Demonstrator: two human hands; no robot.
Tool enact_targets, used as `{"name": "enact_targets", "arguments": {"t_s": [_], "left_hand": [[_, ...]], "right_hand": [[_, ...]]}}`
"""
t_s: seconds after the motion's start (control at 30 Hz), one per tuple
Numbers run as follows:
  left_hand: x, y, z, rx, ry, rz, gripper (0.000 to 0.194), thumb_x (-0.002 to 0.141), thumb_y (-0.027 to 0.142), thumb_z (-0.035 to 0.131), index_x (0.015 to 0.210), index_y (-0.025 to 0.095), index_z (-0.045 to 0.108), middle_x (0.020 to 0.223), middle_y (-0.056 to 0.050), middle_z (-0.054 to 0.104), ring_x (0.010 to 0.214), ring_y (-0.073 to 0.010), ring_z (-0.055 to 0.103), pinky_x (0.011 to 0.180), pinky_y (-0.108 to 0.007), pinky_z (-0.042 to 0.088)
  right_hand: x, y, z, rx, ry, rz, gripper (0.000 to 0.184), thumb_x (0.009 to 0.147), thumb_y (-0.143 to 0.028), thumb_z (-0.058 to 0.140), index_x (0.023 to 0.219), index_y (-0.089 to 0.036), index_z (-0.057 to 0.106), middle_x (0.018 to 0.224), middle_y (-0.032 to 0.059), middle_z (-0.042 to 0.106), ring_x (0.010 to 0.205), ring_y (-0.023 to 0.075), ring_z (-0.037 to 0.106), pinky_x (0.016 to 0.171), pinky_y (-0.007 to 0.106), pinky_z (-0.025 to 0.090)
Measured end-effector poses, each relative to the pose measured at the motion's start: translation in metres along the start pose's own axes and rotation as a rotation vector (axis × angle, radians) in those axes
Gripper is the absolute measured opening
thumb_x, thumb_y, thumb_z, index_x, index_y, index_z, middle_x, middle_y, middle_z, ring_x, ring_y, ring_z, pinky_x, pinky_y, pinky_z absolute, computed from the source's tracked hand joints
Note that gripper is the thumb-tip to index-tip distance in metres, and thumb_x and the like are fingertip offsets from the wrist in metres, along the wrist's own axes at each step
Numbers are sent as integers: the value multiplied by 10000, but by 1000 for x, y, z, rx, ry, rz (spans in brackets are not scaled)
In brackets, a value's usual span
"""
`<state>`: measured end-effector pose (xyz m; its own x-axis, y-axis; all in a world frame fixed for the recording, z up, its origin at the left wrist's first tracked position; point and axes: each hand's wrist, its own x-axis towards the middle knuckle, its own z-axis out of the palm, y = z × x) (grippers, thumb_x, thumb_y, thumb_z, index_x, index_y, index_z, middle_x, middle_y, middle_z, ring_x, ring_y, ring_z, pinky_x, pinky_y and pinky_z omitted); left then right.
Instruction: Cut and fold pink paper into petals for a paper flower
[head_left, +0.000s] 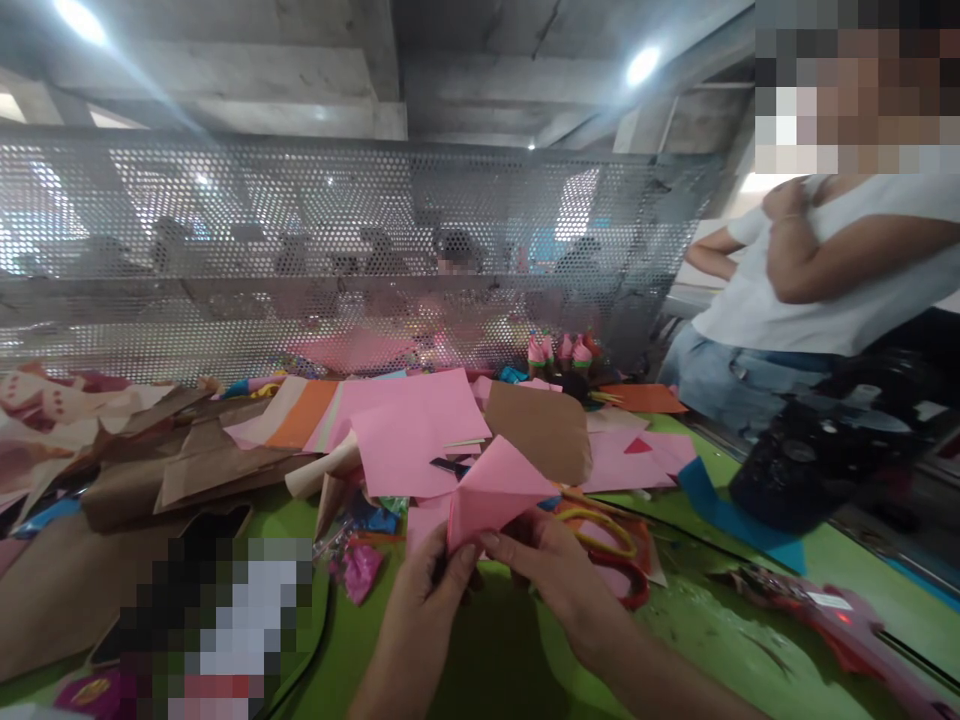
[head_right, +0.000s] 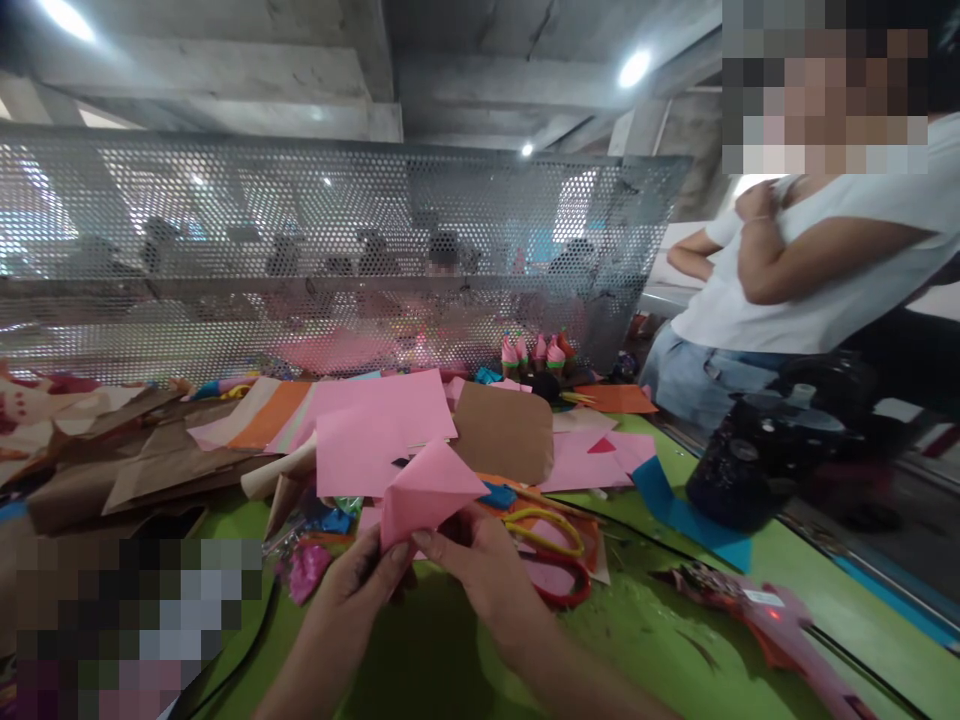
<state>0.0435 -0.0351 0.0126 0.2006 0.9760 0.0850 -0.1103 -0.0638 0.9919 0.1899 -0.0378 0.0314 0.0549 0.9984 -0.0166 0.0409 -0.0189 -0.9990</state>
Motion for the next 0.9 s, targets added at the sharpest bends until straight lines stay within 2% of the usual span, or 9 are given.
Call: {"name": "enact_targets", "arguments": {"t_s": [0.07, 0.2, 0.4, 0.47, 0.57, 0.63, 0.7, 0.8, 0.9], "left_hand": [[0, -2, -1, 2, 15, -22, 261, 826, 416, 599, 858, 164, 656, 648, 19, 527, 626, -134, 444, 574, -218, 342], [1, -7, -2, -29, 53, -31, 286, 818, 450, 596, 773, 169, 619, 629, 35, 482, 612, -125, 413, 568, -214, 329], [1, -3, 0, -51, 28, -35, 298, 775, 456, 639, 677, 178, 596, 649, 5, 544, 709, -166, 522, 645, -232, 417], [1, -1, 2, -79, -3, -23, 302, 776, 461, 640, 676, 178, 612, 701, -24, 608, 798, -194, 571, 718, -253, 451], [-1, 1, 3, -119, -19, -71, 302, 768, 474, 640, 835, 183, 686, 894, -68, 704, 944, -228, 611, 838, -286, 467], [-2, 2, 3, -115, 12, -142, 340, 749, 467, 648, 939, 191, 703, 1021, -84, 715, 1042, -246, 606, 913, -305, 452], [-3, 3, 1, -91, 79, -196, 350, 707, 453, 675, 935, 191, 716, 1092, -98, 707, 1107, -263, 589, 971, -321, 424], [-3, 5, 0, -81, 107, -190, 339, 656, 443, 700, 883, 193, 727, 1090, -101, 715, 1097, -275, 597, 991, -337, 414], [-2, 6, 2, -104, 32, -145, 332, 669, 450, 678, 873, 193, 730, 1027, -89, 734, 1057, -273, 610, 962, -338, 435]], "right_hand": [[3, 4, -2, -24, 19, -53, 383, 676, -438, 764, 899, -155, 636, 763, 26, 636, 643, 163, 532, 578, 264, 413], [4, 10, -4, -19, 8, -142, 346, 720, -408, 740, 930, -160, 622, 834, 37, 648, 767, 193, 584, 712, 305, 468], [-1, 1, 2, 114, -121, -51, 381, 711, -398, 754, 985, -149, 661, 953, 78, 706, 943, 262, 621, 871, 393, 465], [-2, -1, 3, 169, -135, -44, 384, 699, -395, 767, 974, -145, 669, 969, 86, 712, 943, 258, 625, 879, 385, 464], [0, 0, 2, 176, -110, -47, 390, 693, -402, 775, 962, -137, 679, 965, 91, 717, 893, 246, 636, 844, 362, 477], [2, 4, 0, 148, -100, -46, 368, 703, -402, 769, 938, -133, 684, 944, 89, 719, 879, 245, 640, 830, 355, 482], [4, 8, -1, 113, -87, -33, 353, 702, -401, 771, 917, -134, 687, 916, 84, 723, 877, 252, 645, 815, 356, 488], [4, 10, -3, 68, -66, -23, 345, 694, -412, 773, 896, -143, 695, 891, 78, 727, 872, 260, 651, 794, 353, 495], [4, 8, -4, 36, -42, -28, 325, 686, -409, 776, 860, -146, 700, 839, 62, 725, 833, 248, 653, 773, 341, 493]]}}
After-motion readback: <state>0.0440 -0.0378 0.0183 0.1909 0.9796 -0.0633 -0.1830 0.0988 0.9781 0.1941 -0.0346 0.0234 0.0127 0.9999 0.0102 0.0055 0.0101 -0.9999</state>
